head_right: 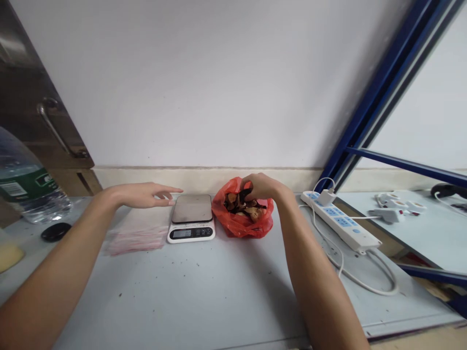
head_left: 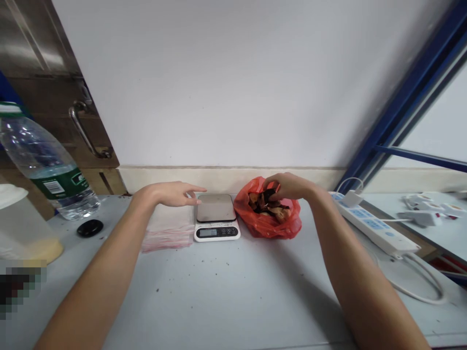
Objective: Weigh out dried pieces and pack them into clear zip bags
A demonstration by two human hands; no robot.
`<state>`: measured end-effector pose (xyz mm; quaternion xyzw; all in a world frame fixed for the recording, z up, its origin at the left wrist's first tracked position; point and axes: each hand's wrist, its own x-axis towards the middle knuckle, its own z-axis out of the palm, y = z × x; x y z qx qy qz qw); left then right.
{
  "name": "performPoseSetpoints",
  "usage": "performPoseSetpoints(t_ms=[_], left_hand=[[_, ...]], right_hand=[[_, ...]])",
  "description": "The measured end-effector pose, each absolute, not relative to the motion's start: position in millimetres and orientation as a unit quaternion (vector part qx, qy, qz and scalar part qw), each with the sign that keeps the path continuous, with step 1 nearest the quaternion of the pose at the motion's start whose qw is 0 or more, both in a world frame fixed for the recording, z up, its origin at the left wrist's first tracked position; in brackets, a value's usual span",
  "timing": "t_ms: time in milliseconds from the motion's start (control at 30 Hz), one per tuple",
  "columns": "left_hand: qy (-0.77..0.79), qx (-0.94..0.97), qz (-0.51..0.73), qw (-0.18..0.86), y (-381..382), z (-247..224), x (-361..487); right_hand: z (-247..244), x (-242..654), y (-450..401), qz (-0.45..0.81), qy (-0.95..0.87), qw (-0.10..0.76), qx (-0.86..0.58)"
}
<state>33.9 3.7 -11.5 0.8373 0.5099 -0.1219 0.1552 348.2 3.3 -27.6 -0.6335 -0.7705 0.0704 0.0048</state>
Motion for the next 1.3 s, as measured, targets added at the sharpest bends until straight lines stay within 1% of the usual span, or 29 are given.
performPoseSetpoints(t_ms=[167,400,600,700,800,967,1133,1300], left_hand=[[0.5,0.845,-0.122,0.147,6,-14,31],[0.498,0.844,-0.127,0.152,6,-15,33],[0.489,0.849,-0.128,0.152,8,-17,31],[0.485,0.852,-0.124,0.152,10,-19,29],[0.488,0.85,-0.126,0.151,11,-22,29],[0.492,0.851,-0.124,0.136,14,-30,32],[0.475,0.861,-0.122,0.136,15,-34,36],[0.478,0.859,-0.126,0.133,12,-31,38]], right_hand=[[-20,351,-2,0.11,-0.763,0.079,-0.632],[-11,351,-9,0.193,-0.728,0.154,-0.639],[-17,328,-10,0.349,-0.7,0.303,-0.545],[-32,298,-7,0.394,-0.669,0.356,-0.521],[-53,267,-3,0.388,-0.675,0.349,-0.521],[-81,238,0,0.307,-0.704,0.317,-0.557],[-83,236,-4,0.235,-0.746,0.291,-0.551],[-76,243,-3,0.192,-0.764,0.238,-0.568]])
